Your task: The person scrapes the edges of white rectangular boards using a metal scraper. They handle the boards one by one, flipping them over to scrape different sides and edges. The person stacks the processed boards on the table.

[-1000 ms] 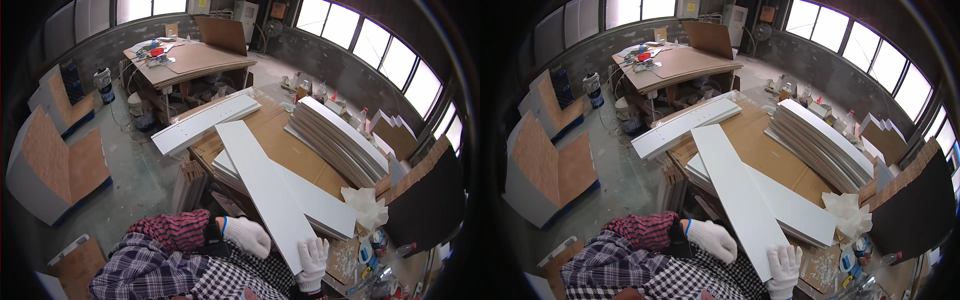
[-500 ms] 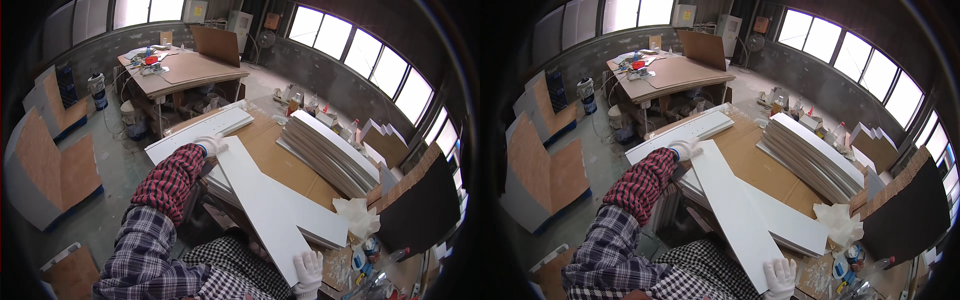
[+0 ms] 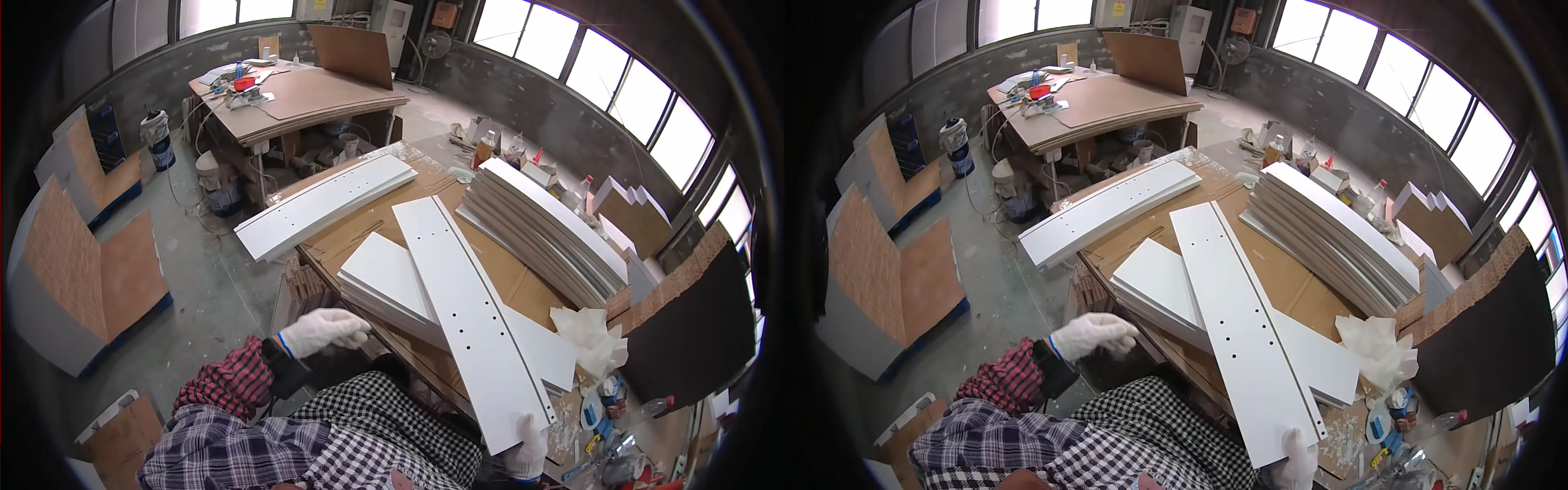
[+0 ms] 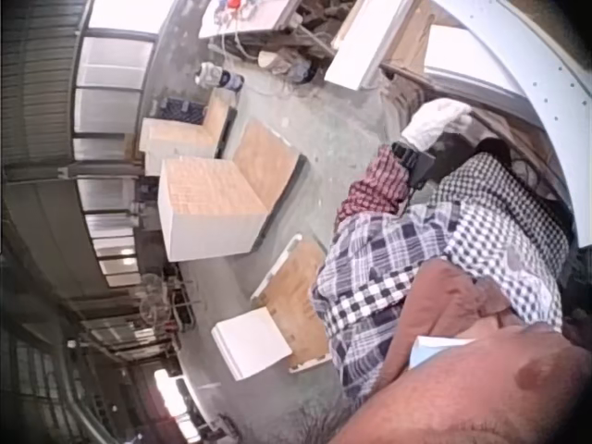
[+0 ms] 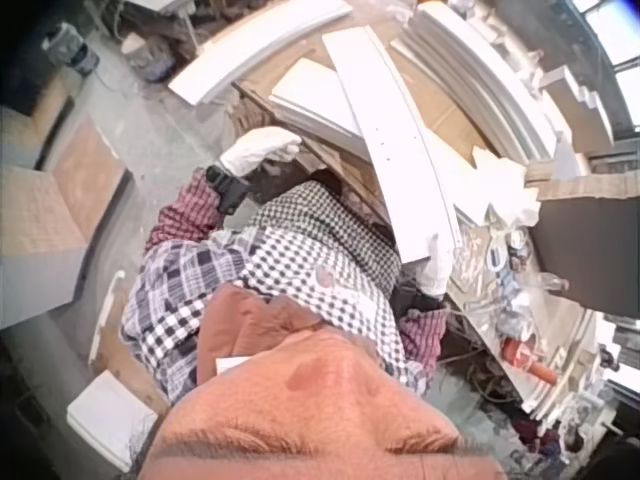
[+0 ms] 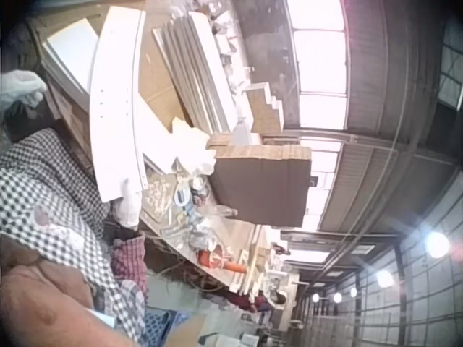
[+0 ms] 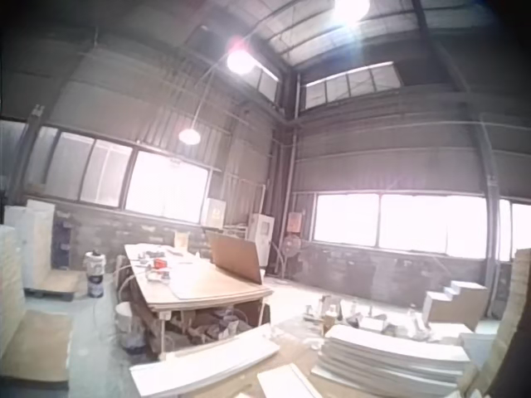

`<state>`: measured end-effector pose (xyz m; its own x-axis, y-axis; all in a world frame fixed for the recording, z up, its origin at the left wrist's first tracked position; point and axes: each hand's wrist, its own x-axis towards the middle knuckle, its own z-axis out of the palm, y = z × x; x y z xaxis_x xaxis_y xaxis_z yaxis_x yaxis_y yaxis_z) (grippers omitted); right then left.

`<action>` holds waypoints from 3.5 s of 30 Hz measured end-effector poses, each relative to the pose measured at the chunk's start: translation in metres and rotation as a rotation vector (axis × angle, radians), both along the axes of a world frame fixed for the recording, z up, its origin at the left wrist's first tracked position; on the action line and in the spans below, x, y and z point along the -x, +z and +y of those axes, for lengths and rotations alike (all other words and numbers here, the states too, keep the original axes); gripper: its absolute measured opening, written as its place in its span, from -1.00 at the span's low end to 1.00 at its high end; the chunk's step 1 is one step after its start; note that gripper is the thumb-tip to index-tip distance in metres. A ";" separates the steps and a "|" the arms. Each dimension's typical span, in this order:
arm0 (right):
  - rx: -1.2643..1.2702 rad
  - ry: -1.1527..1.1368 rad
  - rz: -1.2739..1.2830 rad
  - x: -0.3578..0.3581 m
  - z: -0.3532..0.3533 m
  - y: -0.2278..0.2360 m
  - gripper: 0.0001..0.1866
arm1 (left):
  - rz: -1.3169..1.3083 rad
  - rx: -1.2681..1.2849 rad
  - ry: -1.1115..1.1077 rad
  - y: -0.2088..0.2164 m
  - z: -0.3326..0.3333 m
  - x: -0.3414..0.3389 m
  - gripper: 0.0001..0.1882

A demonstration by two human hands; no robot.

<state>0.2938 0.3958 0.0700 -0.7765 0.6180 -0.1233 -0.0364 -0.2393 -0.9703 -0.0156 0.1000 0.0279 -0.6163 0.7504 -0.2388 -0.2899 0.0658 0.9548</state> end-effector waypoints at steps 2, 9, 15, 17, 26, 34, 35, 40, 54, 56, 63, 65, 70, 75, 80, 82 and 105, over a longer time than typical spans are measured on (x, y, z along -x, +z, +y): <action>0.155 0.030 0.115 0.003 -0.021 -0.020 -0.37 | -0.108 -0.028 -0.138 -0.018 0.020 -0.027 -0.53; 0.340 0.047 0.052 -0.004 -0.042 -0.057 -0.42 | -0.302 -0.290 -0.574 -0.050 0.091 -0.069 -0.27; 0.336 0.075 0.094 -0.020 -0.028 -0.054 -0.31 | -0.424 -0.199 -0.272 -0.024 0.120 -0.067 -0.37; 0.350 0.092 0.096 -0.031 -0.021 -0.043 -0.30 | -0.386 -0.313 -0.192 -0.003 0.113 -0.057 -0.34; 0.289 0.215 0.035 -0.075 0.048 -0.046 -0.28 | -0.313 -0.592 0.288 -0.011 -0.031 0.068 -0.26; 0.010 0.261 -0.381 -0.069 0.084 -0.010 -0.26 | -0.299 -0.249 0.198 -0.095 -0.181 0.084 -0.38; 0.016 0.207 -0.359 -0.070 0.087 -0.007 -0.25 | -0.306 -0.295 0.221 -0.084 -0.159 0.071 -0.40; -0.177 -0.051 -0.403 -0.064 0.107 0.004 -0.36 | -0.257 -0.444 0.264 -0.064 -0.123 0.029 -0.44; -0.971 -0.059 -1.307 -0.019 0.102 -0.052 -0.59 | -0.388 -0.496 0.105 -0.025 -0.055 -0.036 -0.32; -0.974 -0.144 -1.267 -0.024 0.099 -0.052 -0.58 | -0.431 -0.479 0.080 -0.018 -0.054 -0.044 -0.30; -0.962 0.017 -1.367 -0.025 0.111 -0.053 -0.56 | -0.533 -0.467 0.091 -0.023 -0.059 -0.050 -0.30; -0.955 0.034 -1.399 -0.021 0.109 -0.046 -0.55 | -0.539 -0.465 0.116 -0.023 -0.058 -0.051 -0.30; -0.868 0.007 -1.359 -0.020 0.089 -0.033 -0.53 | -0.532 -0.430 0.130 -0.026 -0.057 -0.050 -0.27; -0.770 -0.099 -0.772 -0.018 0.082 0.000 -0.58 | -0.548 -0.435 0.116 -0.028 -0.060 -0.049 -0.27; -1.314 -0.165 -0.751 0.061 0.119 0.047 -0.71 | -0.559 -0.419 0.119 -0.023 -0.060 -0.050 -0.28; -1.358 -0.150 -1.024 0.100 0.138 0.051 -0.74 | -0.600 -0.428 0.129 -0.024 -0.061 -0.049 -0.32; -1.777 0.757 -0.131 0.186 -0.140 0.034 -0.61 | -0.587 -0.483 0.034 -0.016 -0.040 -0.057 -0.12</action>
<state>0.1082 0.2555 0.1039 -0.9405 -0.3251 0.0991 -0.3326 0.9404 -0.0715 0.0415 0.0596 0.0120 -0.5141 0.8377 -0.1843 -0.7533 -0.3382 0.5640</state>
